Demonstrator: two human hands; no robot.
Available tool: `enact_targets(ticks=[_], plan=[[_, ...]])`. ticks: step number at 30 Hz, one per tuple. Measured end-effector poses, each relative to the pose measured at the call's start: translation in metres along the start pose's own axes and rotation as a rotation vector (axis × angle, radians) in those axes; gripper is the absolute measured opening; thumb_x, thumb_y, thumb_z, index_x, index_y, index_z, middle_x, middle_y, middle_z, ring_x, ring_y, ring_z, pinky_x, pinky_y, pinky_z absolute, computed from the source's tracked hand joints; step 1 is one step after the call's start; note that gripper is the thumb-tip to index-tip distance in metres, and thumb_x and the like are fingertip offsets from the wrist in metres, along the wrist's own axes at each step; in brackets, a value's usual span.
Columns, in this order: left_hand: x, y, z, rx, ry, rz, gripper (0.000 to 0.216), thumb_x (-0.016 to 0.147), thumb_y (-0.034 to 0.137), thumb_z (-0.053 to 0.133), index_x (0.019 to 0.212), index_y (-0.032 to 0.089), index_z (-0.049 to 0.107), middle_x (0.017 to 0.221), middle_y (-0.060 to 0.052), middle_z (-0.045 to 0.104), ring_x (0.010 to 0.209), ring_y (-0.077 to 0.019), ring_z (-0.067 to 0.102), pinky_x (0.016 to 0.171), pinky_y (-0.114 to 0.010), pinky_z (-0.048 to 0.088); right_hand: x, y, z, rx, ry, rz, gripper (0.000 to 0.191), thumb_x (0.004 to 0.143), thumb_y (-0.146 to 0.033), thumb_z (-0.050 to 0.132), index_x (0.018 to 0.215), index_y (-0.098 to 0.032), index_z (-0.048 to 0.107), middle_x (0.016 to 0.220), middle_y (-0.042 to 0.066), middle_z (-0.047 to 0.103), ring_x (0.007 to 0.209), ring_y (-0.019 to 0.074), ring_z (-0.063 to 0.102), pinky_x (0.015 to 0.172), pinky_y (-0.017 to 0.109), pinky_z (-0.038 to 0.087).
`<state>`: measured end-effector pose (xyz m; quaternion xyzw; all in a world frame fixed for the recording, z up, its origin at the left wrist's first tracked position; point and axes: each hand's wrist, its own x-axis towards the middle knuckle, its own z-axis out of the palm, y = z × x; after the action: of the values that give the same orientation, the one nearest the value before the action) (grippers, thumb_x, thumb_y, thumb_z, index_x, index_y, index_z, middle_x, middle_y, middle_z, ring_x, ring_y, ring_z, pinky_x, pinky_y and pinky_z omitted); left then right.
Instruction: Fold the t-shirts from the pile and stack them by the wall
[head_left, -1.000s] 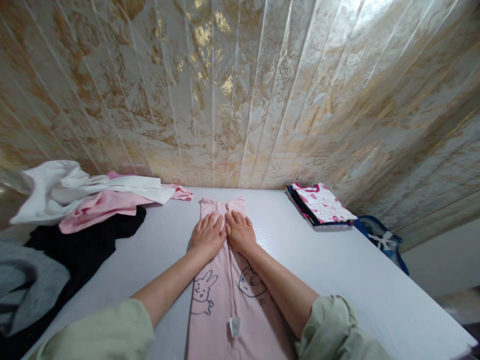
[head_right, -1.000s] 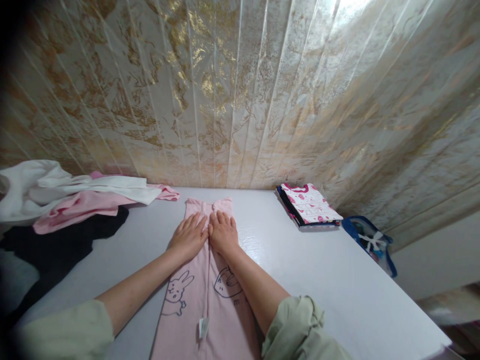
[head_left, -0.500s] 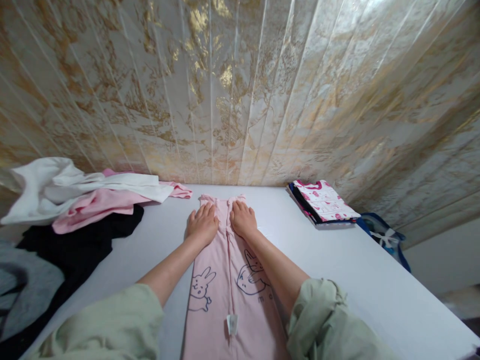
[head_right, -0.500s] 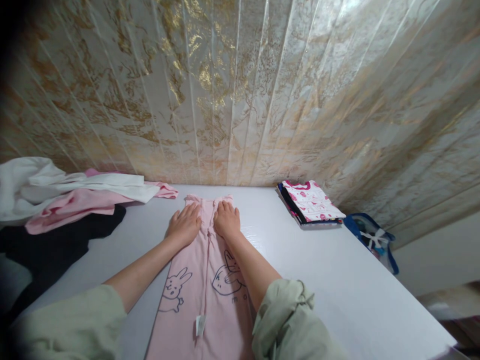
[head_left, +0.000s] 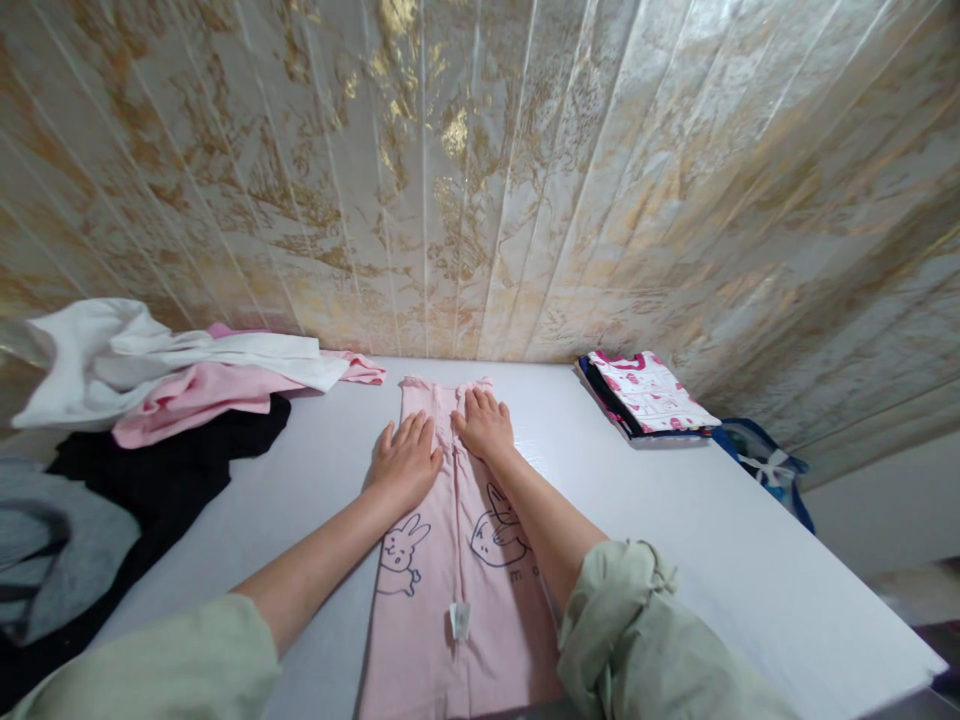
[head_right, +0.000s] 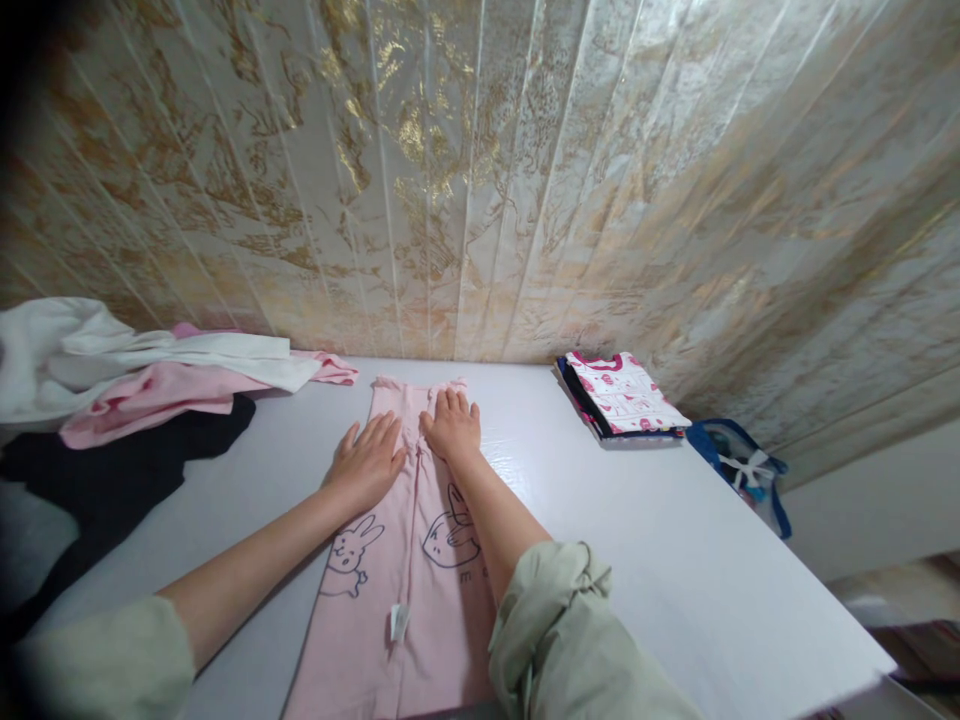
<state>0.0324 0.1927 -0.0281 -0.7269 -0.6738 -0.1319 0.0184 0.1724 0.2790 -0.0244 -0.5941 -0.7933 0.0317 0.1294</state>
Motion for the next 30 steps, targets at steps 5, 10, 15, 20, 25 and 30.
enact_targets(ticks=[5, 10, 15, 20, 25, 30], plan=[[-0.050, 0.005, -0.006, -0.017, -0.076, 0.062, 0.056, 0.092, 0.039, 0.040, 0.145, 0.020, 0.040, 0.155, -0.010, 0.033, 0.144, -0.0260, 0.029, 0.117, -0.052, 0.017, 0.001, 0.000, -0.005, 0.027, 0.007, -0.015, 0.055, 0.099, -0.046, 0.034, 0.147, -0.019, 0.036, 0.154, 0.011, 0.034, 0.142, 0.0243, 0.026, 0.113, 0.047, 0.020], [-0.069, -0.001, -0.014, -0.036, -0.092, 0.097, 0.054, 0.092, 0.042, 0.042, 0.144, 0.028, 0.041, 0.155, -0.008, 0.035, 0.144, -0.0264, 0.030, 0.116, -0.053, 0.018, -0.019, 0.004, -0.019, 0.104, 0.042, -0.107, 0.046, 0.098, -0.029, 0.038, 0.141, -0.013, 0.042, 0.147, 0.014, 0.043, 0.135, 0.0207, 0.038, 0.110, 0.037, 0.029], [-0.061, 0.005, -0.015, -0.055, -0.049, 0.115, 0.051, 0.091, 0.039, 0.044, 0.141, 0.025, 0.046, 0.152, -0.010, 0.040, 0.141, -0.0269, 0.035, 0.116, -0.053, 0.020, -0.081, 0.006, -0.022, 0.085, 0.026, -0.257, 0.047, 0.096, -0.027, 0.041, 0.140, -0.011, 0.044, 0.147, 0.014, 0.043, 0.135, 0.0217, 0.038, 0.112, 0.036, 0.030], [-0.063, 0.026, -0.012, -0.073, -0.005, 0.214, 0.049, 0.092, 0.031, 0.040, 0.140, 0.019, 0.047, 0.149, -0.011, 0.044, 0.138, -0.0251, 0.039, 0.115, -0.046, 0.027, -0.111, 0.005, -0.020, 0.038, -0.036, -0.275, 0.054, 0.098, -0.036, 0.040, 0.147, -0.015, 0.036, 0.154, 0.010, 0.036, 0.142, 0.0223, 0.030, 0.116, 0.040, 0.021], [-0.084, 0.030, -0.012, -0.075, -0.057, 0.224, 0.055, 0.091, 0.038, 0.043, 0.141, 0.015, 0.045, 0.150, -0.013, 0.043, 0.139, -0.0275, 0.037, 0.115, -0.046, 0.028, -0.107, 0.006, -0.022, 0.033, -0.063, -0.273, 0.055, 0.098, -0.038, 0.039, 0.149, -0.017, 0.034, 0.155, 0.009, 0.034, 0.143, 0.0209, 0.027, 0.116, 0.040, 0.021], [-0.110, 0.021, -0.014, -0.096, -0.106, 0.301, 0.062, 0.091, 0.044, 0.042, 0.148, 0.020, 0.035, 0.155, -0.009, 0.035, 0.144, -0.0240, 0.029, 0.118, -0.045, 0.021, -0.109, 0.006, -0.023, 0.042, -0.065, -0.280, 0.058, 0.096, -0.037, 0.044, 0.148, -0.012, 0.034, 0.154, 0.013, 0.034, 0.143, 0.0227, 0.027, 0.116, 0.042, 0.022]])
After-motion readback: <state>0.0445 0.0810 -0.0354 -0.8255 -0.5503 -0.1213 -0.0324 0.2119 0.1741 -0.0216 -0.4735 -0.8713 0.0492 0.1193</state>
